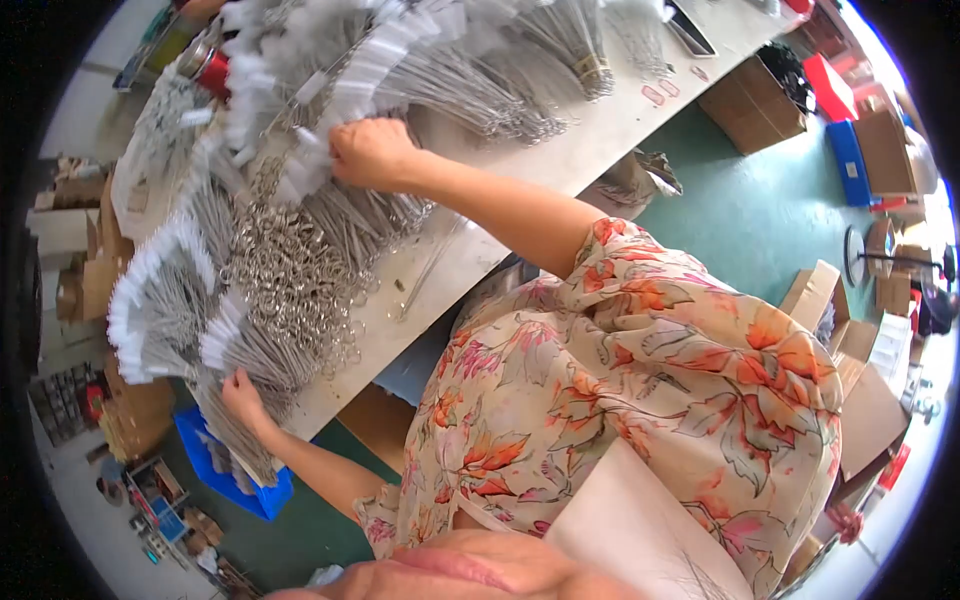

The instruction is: The person is threading groups of small white brushes onto metal rings to create organized bundles.

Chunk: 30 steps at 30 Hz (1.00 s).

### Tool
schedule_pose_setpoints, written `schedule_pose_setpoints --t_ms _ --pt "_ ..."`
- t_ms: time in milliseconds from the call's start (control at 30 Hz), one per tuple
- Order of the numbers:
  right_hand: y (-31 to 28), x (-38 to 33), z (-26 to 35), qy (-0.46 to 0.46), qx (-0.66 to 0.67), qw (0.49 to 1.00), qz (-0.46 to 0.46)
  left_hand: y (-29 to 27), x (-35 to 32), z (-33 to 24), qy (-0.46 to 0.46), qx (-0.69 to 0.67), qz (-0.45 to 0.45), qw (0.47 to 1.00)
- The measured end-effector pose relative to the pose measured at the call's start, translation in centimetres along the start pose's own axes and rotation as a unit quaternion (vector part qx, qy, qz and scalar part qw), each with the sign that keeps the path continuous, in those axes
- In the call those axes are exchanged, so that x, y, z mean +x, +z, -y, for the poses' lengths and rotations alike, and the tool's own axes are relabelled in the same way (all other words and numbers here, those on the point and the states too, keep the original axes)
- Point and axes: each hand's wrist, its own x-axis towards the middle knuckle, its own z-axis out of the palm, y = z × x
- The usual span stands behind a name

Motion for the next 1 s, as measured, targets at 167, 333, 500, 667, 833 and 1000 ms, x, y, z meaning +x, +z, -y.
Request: schedule_pose_setpoints --t_ms 167,333,500,667,833,1000 --pt "-6.9 -0.5 -2.8 -0.004 0.513 0.850 -0.121 -2.7 -0.9 -2.5 -0.013 0.001 -0.031 0.999" --pt "-11.1 -1.3 -12.4 0.066 0.089 0.970 -0.216 -4.2 -1.4 -4.5 -0.031 -0.027 -0.081 0.996" --pt "-8.7 0.5 -14.3 0.102 0.034 0.983 -0.148 -0.7 0.4 -3.5 -0.004 -0.141 -0.045 0.989" --pt "-8.0 2.2 -14.7 0.114 0.057 0.985 -0.115 -1.0 0.0 -3.8 -0.039 -0.115 0.002 0.993" --pt "-8.6 1.4 -13.7 0.131 0.075 0.982 -0.114 -2.0 -1.2 -7.9 -0.019 -0.247 -0.058 0.967" --pt "-13.6 1.1 -12.8 0.016 0.125 0.915 -0.384 -3.4 -0.9 -13.2 0.088 -0.226 -0.147 0.959"
